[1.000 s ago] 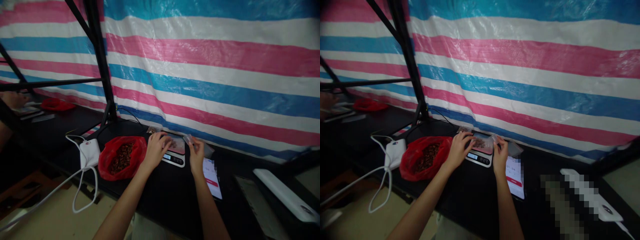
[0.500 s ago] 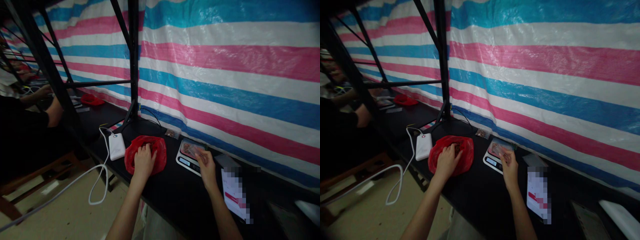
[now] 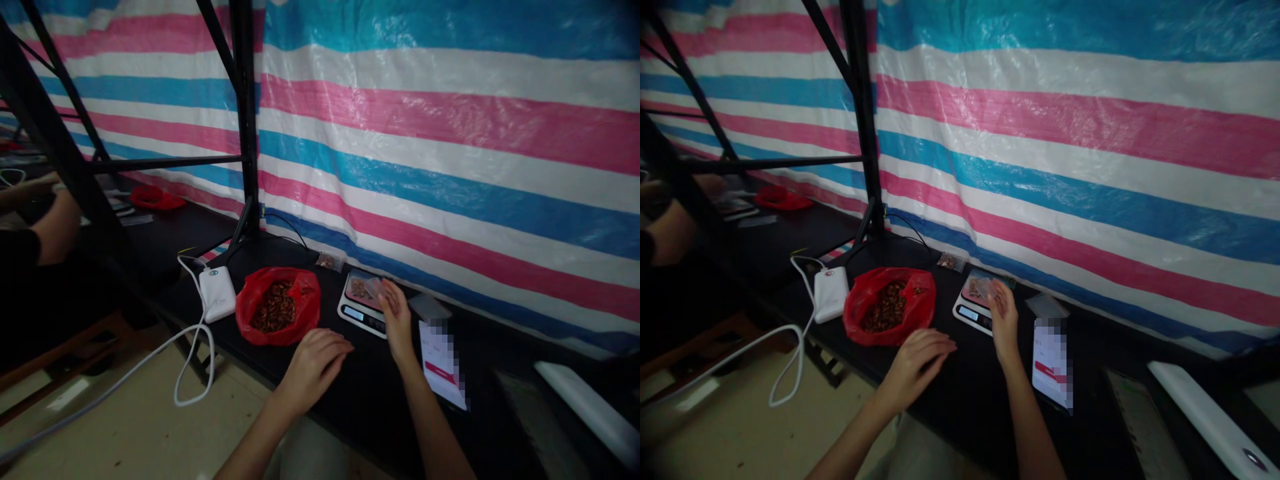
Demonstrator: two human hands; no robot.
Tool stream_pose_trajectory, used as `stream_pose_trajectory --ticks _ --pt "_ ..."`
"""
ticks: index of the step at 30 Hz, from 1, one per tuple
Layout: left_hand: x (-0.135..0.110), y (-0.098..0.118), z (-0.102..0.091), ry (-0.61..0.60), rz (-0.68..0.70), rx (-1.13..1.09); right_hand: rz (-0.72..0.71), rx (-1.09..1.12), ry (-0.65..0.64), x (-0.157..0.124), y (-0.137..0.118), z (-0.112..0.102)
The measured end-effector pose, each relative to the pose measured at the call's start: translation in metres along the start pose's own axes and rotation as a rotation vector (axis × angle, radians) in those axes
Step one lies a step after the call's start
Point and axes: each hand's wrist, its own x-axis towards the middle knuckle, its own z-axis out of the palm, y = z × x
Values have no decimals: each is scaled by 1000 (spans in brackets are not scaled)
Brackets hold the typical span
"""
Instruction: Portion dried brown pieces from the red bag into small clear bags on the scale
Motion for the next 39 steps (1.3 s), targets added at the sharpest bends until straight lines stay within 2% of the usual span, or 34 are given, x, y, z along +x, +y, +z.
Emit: stream_pose_trajectory --ticks 3,5,6,8,11,13,16,20,24,29,33,39 --pt "-30 -2 -24 406 -132 50 -51 -9 -144 -2 -10 18" --pt "-46 -11 -39 661 -297 111 -125 -44 -258 -4 -24 40" --pt "-51 -18 -46 742 -375 135 -174 -68 -332 -6 -33 54" --pt "-56 -35 -56 802 -498 138 -277 -115 -542 -10 -53 85" --pt "-53 -63 -62 787 -599 60 -370 -232 -945 -19 -73 126" --pt "-47 -78 -62 793 -626 29 -376 -379 -1088 -23 -75 143" --pt "-34 -89 -61 759 -665 8 -355 -679 -1103 -22 -65 152" --pt "-20 -98 -60 679 -793 -79 -348 -952 -1058 -14 -48 147" --pt "-14 -106 -56 742 -865 -187 -309 -1071 -1025 -7 -37 141" --pt "-7 -114 -51 864 -791 -368 -354 -1156 -982 -1 -39 146" --pt "1 -123 -48 916 -854 -530 -403 -1116 -939 3 -38 151" --pt "8 -124 -47 1033 -846 -746 -320 -769 -949 9 -12 152"
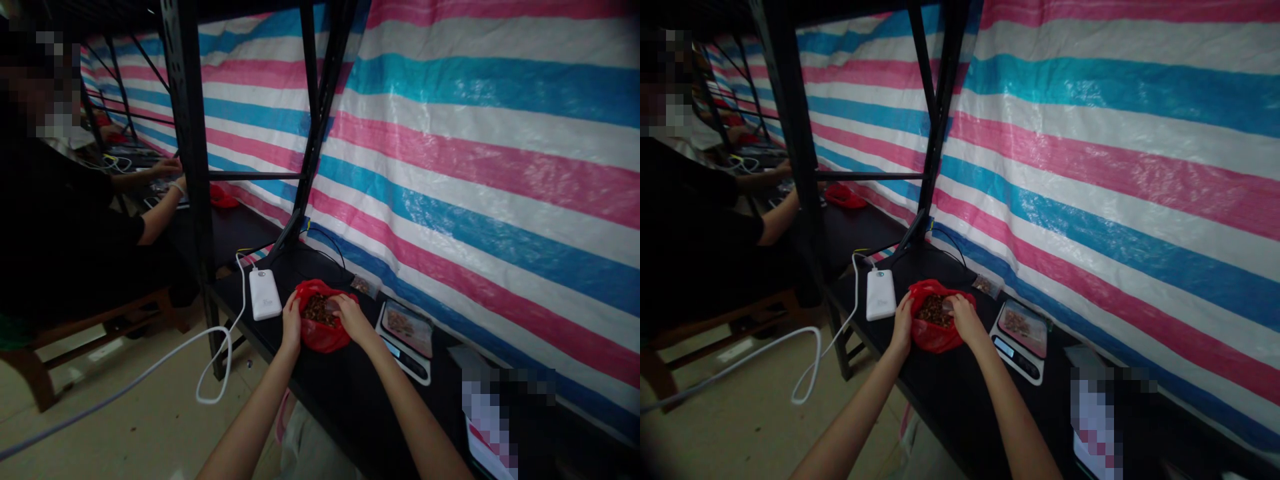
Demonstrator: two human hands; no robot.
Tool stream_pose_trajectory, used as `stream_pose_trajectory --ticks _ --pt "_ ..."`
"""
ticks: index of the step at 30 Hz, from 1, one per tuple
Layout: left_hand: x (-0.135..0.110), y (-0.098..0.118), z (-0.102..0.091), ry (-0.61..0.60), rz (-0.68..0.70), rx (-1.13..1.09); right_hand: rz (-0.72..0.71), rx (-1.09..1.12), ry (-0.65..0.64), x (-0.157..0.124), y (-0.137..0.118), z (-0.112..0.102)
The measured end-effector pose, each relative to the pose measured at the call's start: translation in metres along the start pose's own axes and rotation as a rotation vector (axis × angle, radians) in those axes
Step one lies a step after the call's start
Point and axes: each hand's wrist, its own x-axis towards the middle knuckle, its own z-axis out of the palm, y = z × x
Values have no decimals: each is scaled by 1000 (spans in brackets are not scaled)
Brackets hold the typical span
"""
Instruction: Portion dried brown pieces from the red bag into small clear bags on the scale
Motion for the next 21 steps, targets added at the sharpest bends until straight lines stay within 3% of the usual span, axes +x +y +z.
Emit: stream_pose_trajectory --ticks 10,16,21 --pt "-5 4 1 -61 11 -155 -12 164 55 1 -7 3" --pt "-3 1 -1 0 10 -236 -37 303 88 -2 -5 7" --pt "-4 2 0 -69 27 -207 7 410 116 -2 -6 18"
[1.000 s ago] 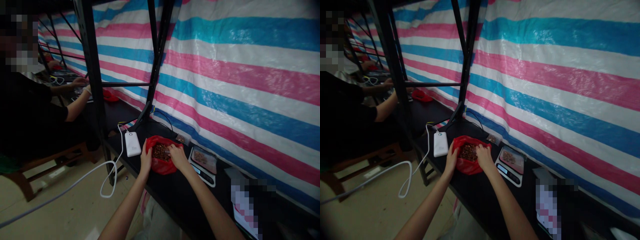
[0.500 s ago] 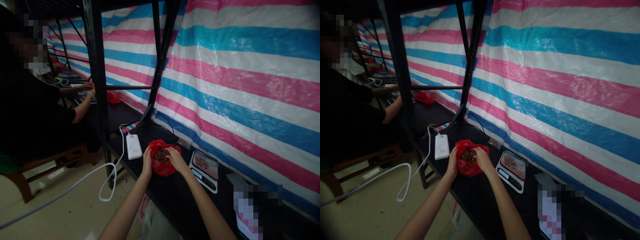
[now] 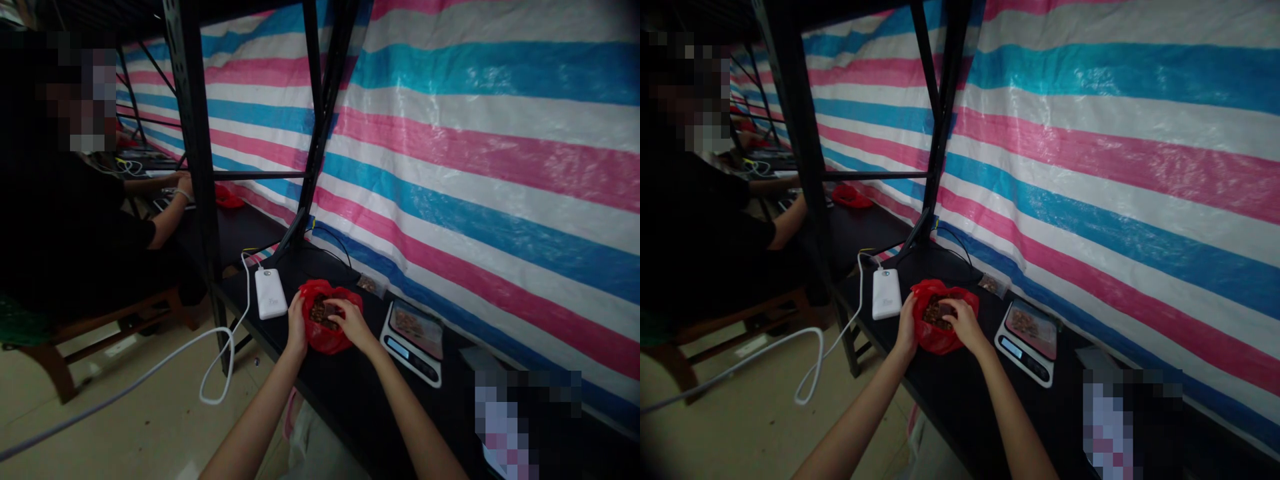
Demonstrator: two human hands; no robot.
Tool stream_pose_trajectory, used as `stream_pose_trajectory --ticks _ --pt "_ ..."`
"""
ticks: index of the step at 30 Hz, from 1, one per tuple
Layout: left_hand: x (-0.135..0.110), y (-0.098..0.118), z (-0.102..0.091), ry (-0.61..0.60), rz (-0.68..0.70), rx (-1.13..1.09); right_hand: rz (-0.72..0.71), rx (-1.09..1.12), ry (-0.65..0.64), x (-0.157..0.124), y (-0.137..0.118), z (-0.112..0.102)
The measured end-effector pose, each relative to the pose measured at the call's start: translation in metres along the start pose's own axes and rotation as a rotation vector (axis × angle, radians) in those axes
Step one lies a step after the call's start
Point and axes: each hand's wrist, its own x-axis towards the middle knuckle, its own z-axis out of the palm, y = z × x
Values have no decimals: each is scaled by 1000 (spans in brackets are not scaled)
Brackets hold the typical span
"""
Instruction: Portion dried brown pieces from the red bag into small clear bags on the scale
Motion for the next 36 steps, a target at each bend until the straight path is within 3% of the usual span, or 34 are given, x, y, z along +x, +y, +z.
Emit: stream_pose_trajectory --ticks 10,16,19,23,25,27,30,33,36 --pt "-4 0 1 0 -33 37 41 317 44 -4 12 13" --pt "-5 4 0 -4 53 198 46 504 129 -9 14 13" --pt "-16 13 1 -45 298 429 49 630 204 -17 13 1" --pt "-46 23 6 -50 779 807 86 704 364 -35 18 -33" --pt "-60 21 19 -221 979 908 109 718 460 -48 28 -56" --pt "-68 14 42 -523 1051 959 124 754 580 -62 43 -78" --pt "-68 -10 93 -874 923 993 128 823 841 -84 69 -107" --pt "-58 -49 142 -1104 843 1061 132 895 1080 -100 91 -126" --pt "-48 -88 171 -1299 732 1214 144 960 1182 -109 104 -133"
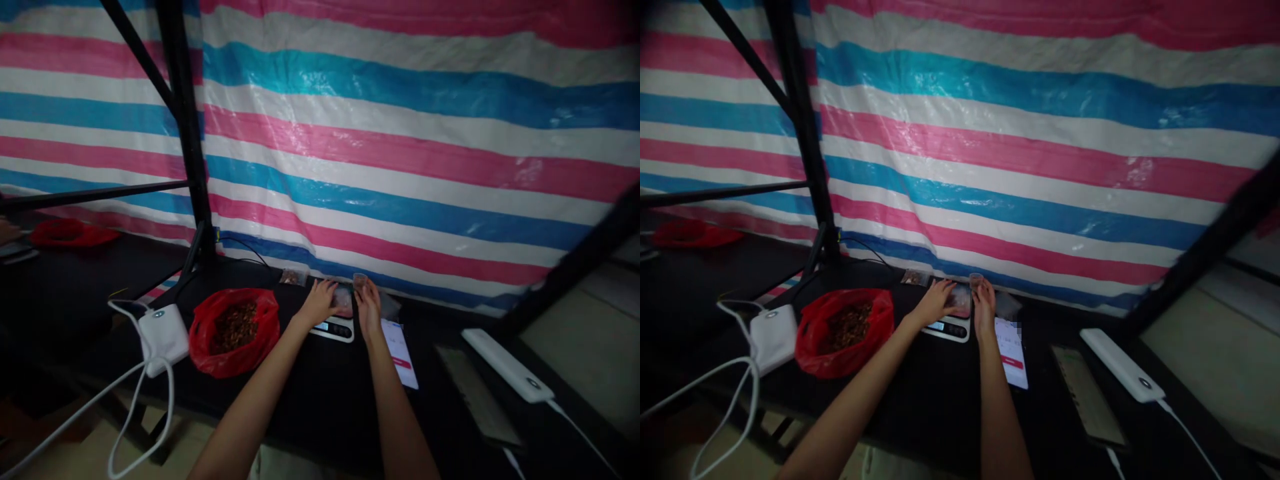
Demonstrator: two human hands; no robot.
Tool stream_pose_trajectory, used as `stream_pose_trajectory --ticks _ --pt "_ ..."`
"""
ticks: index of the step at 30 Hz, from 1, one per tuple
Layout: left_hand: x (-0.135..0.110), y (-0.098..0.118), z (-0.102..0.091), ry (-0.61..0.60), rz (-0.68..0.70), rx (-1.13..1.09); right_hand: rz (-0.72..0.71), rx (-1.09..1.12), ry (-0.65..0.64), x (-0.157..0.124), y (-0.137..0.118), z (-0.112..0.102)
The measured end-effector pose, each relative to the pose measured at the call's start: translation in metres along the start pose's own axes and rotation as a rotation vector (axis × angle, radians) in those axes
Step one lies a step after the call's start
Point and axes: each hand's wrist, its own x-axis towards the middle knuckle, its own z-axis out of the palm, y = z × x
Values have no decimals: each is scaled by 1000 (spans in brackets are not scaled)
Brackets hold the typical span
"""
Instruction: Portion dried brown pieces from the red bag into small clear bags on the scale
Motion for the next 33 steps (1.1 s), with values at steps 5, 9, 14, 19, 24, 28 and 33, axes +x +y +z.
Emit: stream_pose_trajectory --ticks 5,9,14,19,24,28,33 --pt "15 -14 28 -68 -25 -44 -3 -9 21 3 6 -6" --pt "10 -19 29 82 -9 -111 20 4 4 2 10 -2" --pt "6 -23 22 203 1 -216 19 45 41 1 11 2" --pt "8 -17 18 320 -24 -444 -22 -3 41 -2 9 2" --pt "9 -12 20 375 -93 -618 -130 -95 -61 -5 4 6" --pt "9 -12 25 326 -111 -702 -208 -204 -103 -5 3 9" --pt "9 -9 27 306 -127 -741 -259 -267 -111 -4 2 8"
